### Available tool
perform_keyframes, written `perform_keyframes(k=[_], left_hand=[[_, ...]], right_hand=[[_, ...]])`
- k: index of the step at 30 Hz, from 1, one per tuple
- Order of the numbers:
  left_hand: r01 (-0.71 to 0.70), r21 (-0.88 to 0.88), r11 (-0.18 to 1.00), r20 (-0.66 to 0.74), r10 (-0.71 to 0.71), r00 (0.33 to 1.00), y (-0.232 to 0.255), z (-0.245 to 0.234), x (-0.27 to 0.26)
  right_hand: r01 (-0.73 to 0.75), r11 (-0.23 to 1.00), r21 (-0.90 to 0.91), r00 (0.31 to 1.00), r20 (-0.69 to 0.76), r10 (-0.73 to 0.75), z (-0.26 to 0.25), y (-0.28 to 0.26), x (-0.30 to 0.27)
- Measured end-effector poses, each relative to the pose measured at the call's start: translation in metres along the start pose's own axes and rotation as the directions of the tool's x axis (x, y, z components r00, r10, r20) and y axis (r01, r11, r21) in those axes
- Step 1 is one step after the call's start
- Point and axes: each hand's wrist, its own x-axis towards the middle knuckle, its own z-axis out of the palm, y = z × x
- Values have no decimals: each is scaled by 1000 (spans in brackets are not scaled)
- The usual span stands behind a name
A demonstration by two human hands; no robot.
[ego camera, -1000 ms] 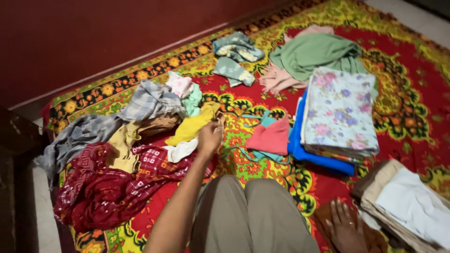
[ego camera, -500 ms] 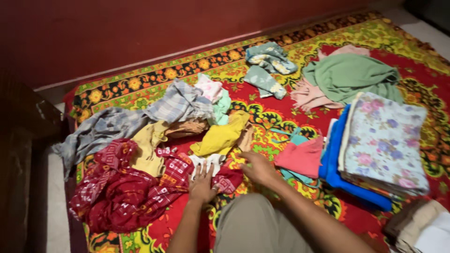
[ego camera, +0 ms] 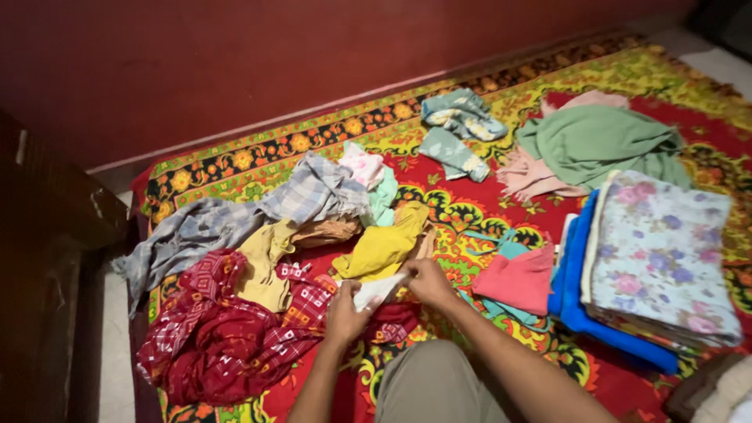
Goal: The person sorts and folds various items of clothing, including t-shirts and small pieces of fabric, while sitting on a patterned rug. They handle each item by hand, shaking them out and placing them into organized piles.
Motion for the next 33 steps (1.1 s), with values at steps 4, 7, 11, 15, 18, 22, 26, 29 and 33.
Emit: perform_keyframes(k=[4,7,11,15,18,22,26,29,33], left_hand=[[-247,198,949,-126,274,953,71,-32,-12],[-463,47,885,-342,450,825,111,-57,-9],[-464,-180,867,-346,386,855,191,-99,15],[-409,-750,520,-307,274,911,286,-133,36],[-389,-615,686,-355,200,913,326,-158,38],[-410,-186,893,-495,275,824,331,-171,32],[-3,-854,520,-98,-155,983,310,-165,39],[27,-865,501,-62,-160,985,284,-156,41],[122,-422,899,-175,-213,961,266,-161,28]], right_hand=[[166,962,219,968,-221,-117,-49,-44,6],[243,879,410,933,-346,-97,-95,-87,1],[511,792,335,790,-547,-278,-158,-135,-23],[346,938,-21,889,-313,-335,-181,-139,-48],[218,943,-253,892,-339,-298,-194,-120,-60],[-92,991,102,929,-349,122,-231,-100,-78],[-148,787,598,977,-37,212,-275,-98,-90],[11,625,780,994,-78,80,-302,-109,-99],[-145,881,451,988,23,152,-308,-129,-107]])
